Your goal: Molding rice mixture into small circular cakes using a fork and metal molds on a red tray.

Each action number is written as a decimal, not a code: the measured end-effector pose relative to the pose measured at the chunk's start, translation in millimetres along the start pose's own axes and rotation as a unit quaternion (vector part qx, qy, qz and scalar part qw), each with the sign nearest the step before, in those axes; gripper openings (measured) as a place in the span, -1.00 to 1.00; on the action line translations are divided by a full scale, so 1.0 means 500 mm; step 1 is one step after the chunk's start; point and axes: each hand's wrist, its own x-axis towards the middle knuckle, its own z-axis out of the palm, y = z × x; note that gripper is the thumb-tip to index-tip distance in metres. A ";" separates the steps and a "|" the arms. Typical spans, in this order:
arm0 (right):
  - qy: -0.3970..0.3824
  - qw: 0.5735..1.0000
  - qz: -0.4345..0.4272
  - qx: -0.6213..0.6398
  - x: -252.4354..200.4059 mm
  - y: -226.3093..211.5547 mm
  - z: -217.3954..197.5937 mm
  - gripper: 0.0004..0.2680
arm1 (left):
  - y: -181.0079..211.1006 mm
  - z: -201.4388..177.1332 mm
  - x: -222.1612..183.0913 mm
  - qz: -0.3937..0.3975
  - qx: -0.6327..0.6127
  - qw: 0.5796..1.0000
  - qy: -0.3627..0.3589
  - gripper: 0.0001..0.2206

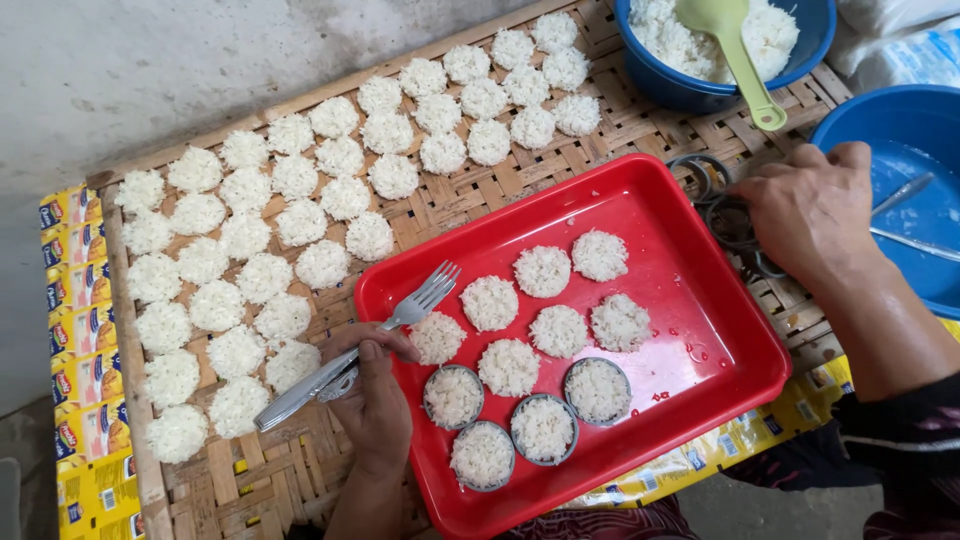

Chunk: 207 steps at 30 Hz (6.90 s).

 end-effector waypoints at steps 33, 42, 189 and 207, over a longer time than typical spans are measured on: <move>-0.109 0.864 -0.422 0.252 -0.140 -0.224 -0.150 -0.80 | 0.009 0.002 0.000 0.001 0.027 0.999 -0.024 -0.86; -0.049 0.903 -0.248 0.348 -0.126 -0.117 -0.148 -0.90 | 0.014 0.004 -0.001 -0.009 0.023 1.000 -0.017 -0.86; 0.029 0.990 0.110 -0.079 0.035 0.041 0.125 -0.89 | 0.010 0.006 0.005 0.006 0.011 1.000 0.008 -0.83; -0.019 0.731 -0.508 0.455 -0.103 -0.306 -0.365 -0.76 | 0.024 0.016 0.013 0.014 0.010 1.000 -0.007 -0.85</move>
